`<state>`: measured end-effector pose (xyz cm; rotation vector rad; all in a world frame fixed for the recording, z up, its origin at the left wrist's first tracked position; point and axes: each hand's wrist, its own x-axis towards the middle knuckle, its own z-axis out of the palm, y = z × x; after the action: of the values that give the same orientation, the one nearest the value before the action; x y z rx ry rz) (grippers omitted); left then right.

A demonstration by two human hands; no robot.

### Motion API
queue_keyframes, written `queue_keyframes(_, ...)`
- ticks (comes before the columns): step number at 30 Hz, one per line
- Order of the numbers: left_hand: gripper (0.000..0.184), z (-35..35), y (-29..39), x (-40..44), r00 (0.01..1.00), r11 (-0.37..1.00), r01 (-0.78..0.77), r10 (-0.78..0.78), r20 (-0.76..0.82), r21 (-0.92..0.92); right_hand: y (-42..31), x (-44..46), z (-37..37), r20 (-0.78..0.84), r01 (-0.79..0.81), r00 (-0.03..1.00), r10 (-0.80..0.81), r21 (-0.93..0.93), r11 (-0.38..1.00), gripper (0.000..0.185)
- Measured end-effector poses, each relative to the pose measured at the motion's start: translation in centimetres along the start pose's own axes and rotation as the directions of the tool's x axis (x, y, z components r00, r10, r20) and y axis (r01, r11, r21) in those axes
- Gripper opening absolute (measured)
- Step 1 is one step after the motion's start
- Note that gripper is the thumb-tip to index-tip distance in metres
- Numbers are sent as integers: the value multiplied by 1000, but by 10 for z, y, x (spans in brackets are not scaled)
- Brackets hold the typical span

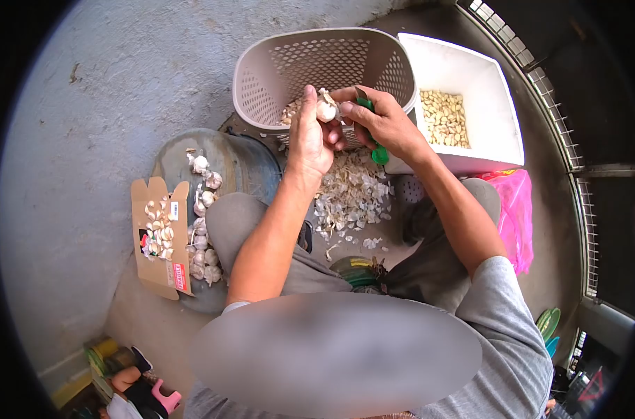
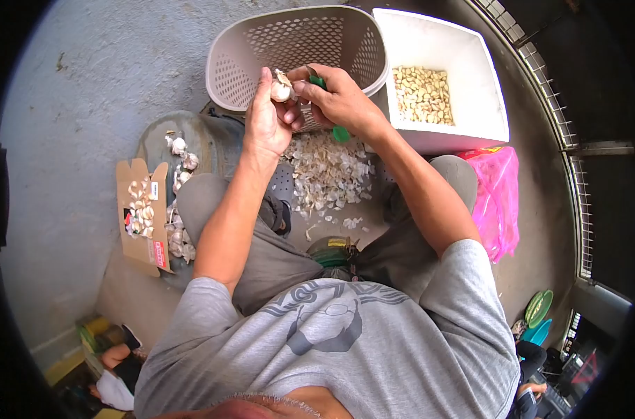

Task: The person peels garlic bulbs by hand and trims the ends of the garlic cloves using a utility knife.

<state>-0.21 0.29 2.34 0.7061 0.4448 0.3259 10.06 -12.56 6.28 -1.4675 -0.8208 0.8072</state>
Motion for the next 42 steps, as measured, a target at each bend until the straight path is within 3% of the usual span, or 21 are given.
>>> queue_keyframes(7, 48, -1, -1, 0, 1000, 1000, 4, -5, -13, -7, 11, 2, -16, -83, -39, 995, 49, 113, 993, 24)
queue_keyframes(10, 47, -4, -1, 2, 1000, 999, 12, -12, -2, -34, 25, 7, -24, -44, -44, 998, 50, 121, 992, 26)
queue_keyframes(13, 45, 1, 1, 0, 1000, 992, 23, -22, -8, 120, 23, 9, -23, -91, -2, 996, 11, 96, 995, 24)
queue_keyframes(17, 39, 3, -2, -1, 991, 929, -68, 21, 132, 364, 16, 9, -21, -126, 79, 989, -81, -24, 997, 20)
queue_keyframes(20, 36, 6, -7, -2, 993, 985, 2, -22, 115, 171, 17, 6, -19, -92, 17, 995, -27, -114, 993, 20)
queue_keyframes(24, 36, 1, -4, 2, 990, 997, 81, -79, 117, -14, 29, 3, -2, -58, -75, 993, 103, 362, 929, 18)
queue_keyframes(32, 38, -13, 6, 10, 997, 957, 19, 4, 81, -288, 39, 15, 3, 12, -65, 996, 87, 761, 646, 8)
queue_keyframes(35, 38, -14, 4, 11, 998, 959, -6, 24, 61, -285, 54, 15, 8, 5, -77, 992, 124, 808, 584, 10)
queue_keyframes(42, 37, -9, 4, 11, 997, 964, -71, 65, -30, -256, 38, 8, 14, -57, -70, 987, 148, 678, 732, 20)
